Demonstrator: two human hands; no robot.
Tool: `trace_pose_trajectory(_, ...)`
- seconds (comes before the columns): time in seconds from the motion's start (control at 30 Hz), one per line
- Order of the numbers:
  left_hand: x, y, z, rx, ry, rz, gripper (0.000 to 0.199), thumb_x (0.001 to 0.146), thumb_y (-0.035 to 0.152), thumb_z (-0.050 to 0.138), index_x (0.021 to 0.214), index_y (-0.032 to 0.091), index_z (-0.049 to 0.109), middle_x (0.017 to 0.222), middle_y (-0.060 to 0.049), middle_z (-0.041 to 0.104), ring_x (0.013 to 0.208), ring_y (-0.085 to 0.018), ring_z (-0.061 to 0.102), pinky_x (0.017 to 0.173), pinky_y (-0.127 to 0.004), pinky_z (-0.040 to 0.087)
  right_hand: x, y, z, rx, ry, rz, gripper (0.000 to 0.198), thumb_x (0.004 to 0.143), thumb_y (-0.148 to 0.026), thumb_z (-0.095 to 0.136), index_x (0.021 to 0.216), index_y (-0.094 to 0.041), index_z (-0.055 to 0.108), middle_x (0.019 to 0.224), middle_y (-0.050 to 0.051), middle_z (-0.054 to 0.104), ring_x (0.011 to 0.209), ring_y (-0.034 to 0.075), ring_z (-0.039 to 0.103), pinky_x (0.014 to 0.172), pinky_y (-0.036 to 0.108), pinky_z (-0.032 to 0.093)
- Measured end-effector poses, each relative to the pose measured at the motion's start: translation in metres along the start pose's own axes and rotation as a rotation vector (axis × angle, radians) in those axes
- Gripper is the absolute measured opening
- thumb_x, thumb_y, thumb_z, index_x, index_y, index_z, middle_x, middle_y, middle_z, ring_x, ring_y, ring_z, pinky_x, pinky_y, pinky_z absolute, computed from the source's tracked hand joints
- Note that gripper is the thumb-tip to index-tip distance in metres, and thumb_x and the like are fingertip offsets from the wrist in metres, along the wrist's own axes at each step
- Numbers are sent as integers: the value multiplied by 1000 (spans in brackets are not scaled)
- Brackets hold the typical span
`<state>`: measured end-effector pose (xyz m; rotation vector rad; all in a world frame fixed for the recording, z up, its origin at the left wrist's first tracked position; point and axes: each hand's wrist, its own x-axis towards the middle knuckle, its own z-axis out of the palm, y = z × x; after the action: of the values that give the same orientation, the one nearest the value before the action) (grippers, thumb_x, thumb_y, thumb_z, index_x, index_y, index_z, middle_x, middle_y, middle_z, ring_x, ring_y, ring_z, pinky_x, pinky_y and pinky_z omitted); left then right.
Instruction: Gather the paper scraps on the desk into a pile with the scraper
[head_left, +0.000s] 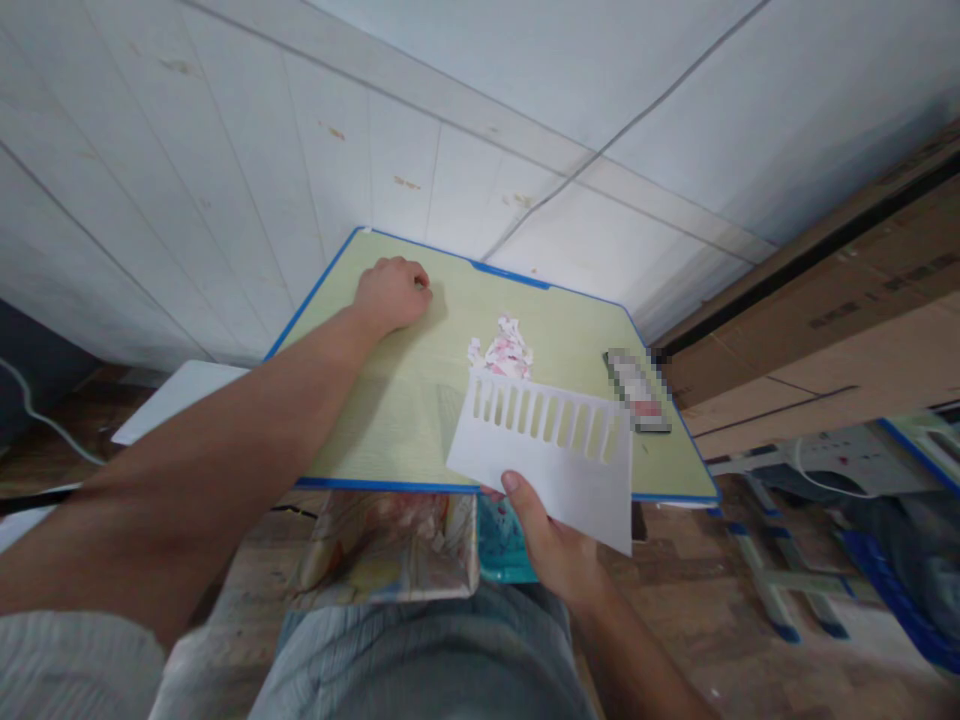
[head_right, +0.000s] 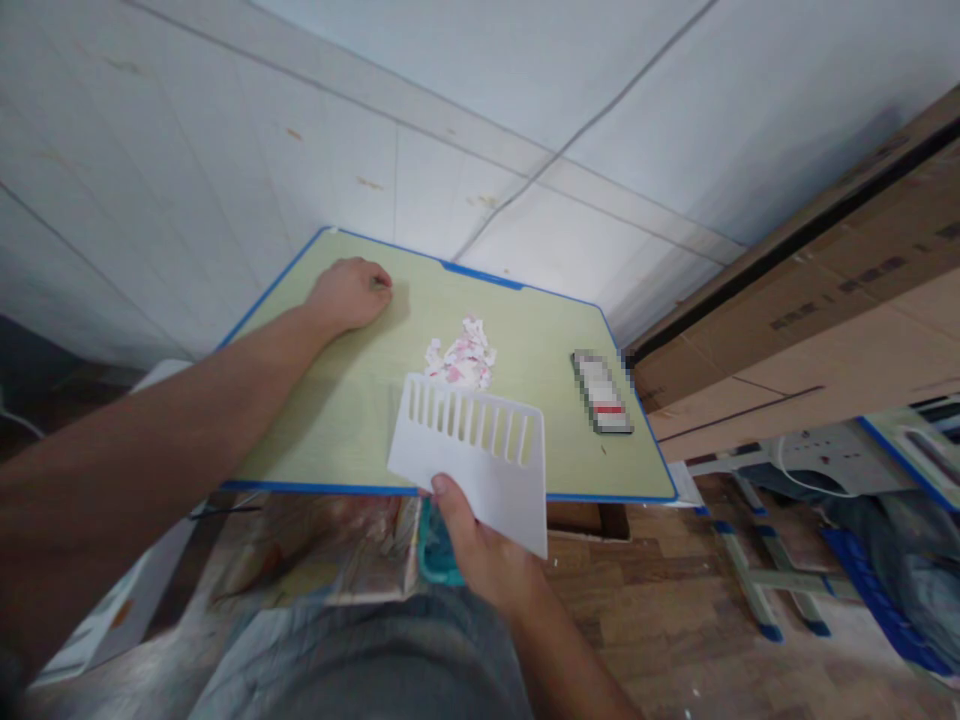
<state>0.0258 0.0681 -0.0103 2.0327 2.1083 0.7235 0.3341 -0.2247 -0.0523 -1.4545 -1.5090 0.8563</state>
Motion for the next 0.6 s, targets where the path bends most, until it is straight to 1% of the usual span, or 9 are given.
trace_pose_trajectory(0.07, 0, -1, 1, 9, 6, 7, 44, 105, 33, 58, 135, 21, 88, 151, -19, 81, 149, -43, 68, 129, -56, 56, 4, -6, 8, 21, 24, 26, 48, 106, -76, 89, 123, -33, 100, 134, 9, 97, 136, 39, 88, 140, 57, 60)
trace_pose_trajectory(0.13, 2, -2, 2, 12, 17, 18, 43, 105, 35, 59, 133, 21, 89, 149, -18, 82, 148, -44, 69, 129, -58, 56, 7, -12, 9, 56, 35, 0, 45, 107, -72, 89, 120, -31, 100, 129, 10, 97, 129, 38, 90, 134, 55, 64)
trace_pose_trajectory(0.2, 4, -3, 4, 5, 26, 25, 42, 103, 37, 62, 131, 22, 89, 146, -17, 83, 148, -45, 68, 129, -59, 56, 10, -17, 5, 76, -11, -42, 37, 107, -66, 91, 107, -30, 99, 112, 9, 98, 114, 37, 92, 121, 52, 72)
trace_pose_trajectory(0.27, 6, -4, 5, -5, 27, 19, 40, 103, 37, 64, 130, 23, 89, 146, -17, 83, 149, -45, 68, 131, -60, 55, 14, -20, 1, 104, -111, -57, 40, 109, -64, 88, 88, -30, 93, 89, 8, 93, 92, 34, 90, 103, 49, 78)
trace_pose_trajectory(0.3, 6, -4, 5, -8, 25, 13, 39, 103, 37, 65, 130, 23, 89, 147, -18, 83, 150, -45, 68, 132, -60, 54, 16, -22, 1, 128, -102, -56, 45, 111, -65, 86, 83, -30, 90, 81, 7, 90, 82, 33, 88, 95, 48, 78)
trace_pose_trajectory(0.37, 4, -3, 3, -14, 22, 6, 38, 104, 35, 65, 129, 22, 90, 150, -19, 82, 152, -45, 68, 133, -61, 53, 21, -24, 3, 164, -60, -59, 50, 111, -68, 84, 79, -30, 87, 77, 7, 88, 76, 32, 86, 90, 47, 78)
trace_pose_trajectory(0.5, -9, 4, -5, -6, 47, 38, 40, 105, 37, 64, 132, 24, 90, 152, -19, 82, 153, -46, 68, 134, -62, 52, 21, -22, 5, 187, 25, -100, 52, 106, -73, 86, 76, -30, 85, 77, 7, 87, 79, 32, 85, 98, 51, 78)
trace_pose_trajectory(0.57, -22, 8, -10, 41, 53, 58, 43, 104, 40, 63, 134, 24, 90, 152, -20, 83, 152, -47, 68, 133, -63, 52, 15, -16, 0, 189, 78, -124, 48, 103, -73, 87, 81, -30, 88, 82, 8, 89, 86, 35, 88, 109, 56, 76)
trace_pose_trajectory(0.6, -30, 10, -14, 72, 44, 66, 45, 103, 41, 63, 135, 23, 90, 152, -20, 83, 152, -47, 68, 132, -63, 53, 11, -12, -4, 178, 101, -138, 46, 102, -73, 88, 86, -31, 90, 89, 9, 92, 95, 37, 90, 119, 59, 72)
